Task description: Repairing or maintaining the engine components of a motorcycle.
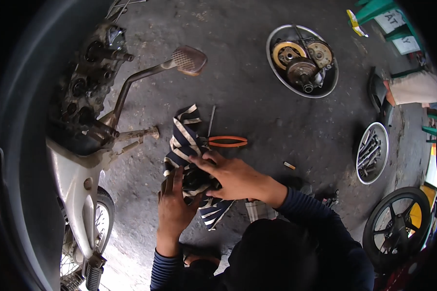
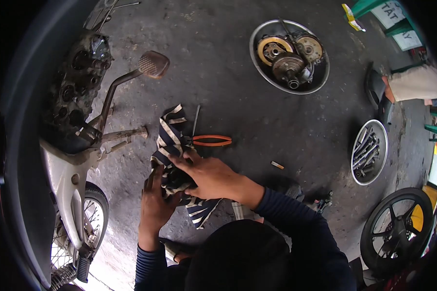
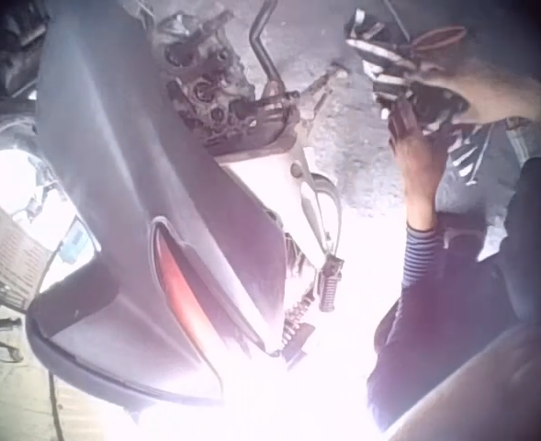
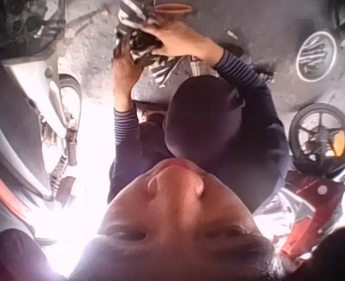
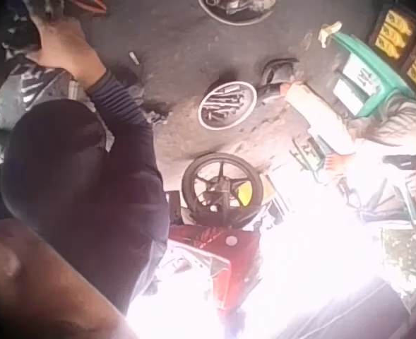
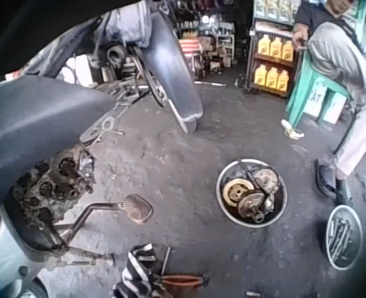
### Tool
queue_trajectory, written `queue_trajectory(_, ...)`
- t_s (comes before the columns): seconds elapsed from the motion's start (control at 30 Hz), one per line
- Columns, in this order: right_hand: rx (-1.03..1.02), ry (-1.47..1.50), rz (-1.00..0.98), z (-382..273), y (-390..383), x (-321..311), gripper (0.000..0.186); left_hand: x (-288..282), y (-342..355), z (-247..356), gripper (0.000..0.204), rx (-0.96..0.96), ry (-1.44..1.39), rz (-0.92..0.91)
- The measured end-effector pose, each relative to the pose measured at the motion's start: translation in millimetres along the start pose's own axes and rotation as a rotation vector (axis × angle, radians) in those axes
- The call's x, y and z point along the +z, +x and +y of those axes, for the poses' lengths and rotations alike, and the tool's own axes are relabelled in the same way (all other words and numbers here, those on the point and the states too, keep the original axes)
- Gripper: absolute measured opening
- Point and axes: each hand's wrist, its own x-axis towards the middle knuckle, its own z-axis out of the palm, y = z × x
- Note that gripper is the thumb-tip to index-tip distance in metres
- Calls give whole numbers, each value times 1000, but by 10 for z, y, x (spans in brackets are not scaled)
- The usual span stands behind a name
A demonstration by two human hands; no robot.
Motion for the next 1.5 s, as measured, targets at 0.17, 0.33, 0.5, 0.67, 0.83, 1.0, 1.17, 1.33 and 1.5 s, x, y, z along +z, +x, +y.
queue_trajectory(0.17,-6,214,-180,425,-768,1042,32,468,-568,-558,26,-117,-723,-426)
queue_trajectory(0.33,20,515,337,379,-613,577,36,616,-268,-28,64,-262,-1294,-486)
queue_trajectory(0.5,286,734,854,752,-538,-237,31,772,-58,-47,26,-437,-1170,-208)
queue_trajectory(0.67,813,1338,1272,1744,-757,-1393,20,586,157,-15,46,-135,-569,-531)
queue_trajectory(0.83,692,1079,1310,2190,-667,-1274,19,915,954,740,33,-102,-659,-387)
queue_trajectory(1.0,769,1115,1196,1923,-906,-867,15,1097,2065,1316,31,254,-473,92)
queue_trajectory(1.17,766,1132,1085,1763,-1562,-568,13,1034,2431,1511,42,513,-133,65)
queue_trajectory(1.33,816,1094,995,1733,-1649,-503,13,1290,2304,1391,53,553,164,-196)
queue_trajectory(1.5,865,1003,853,1778,-1759,-623,15,1321,2280,1281,52,563,-18,-153)
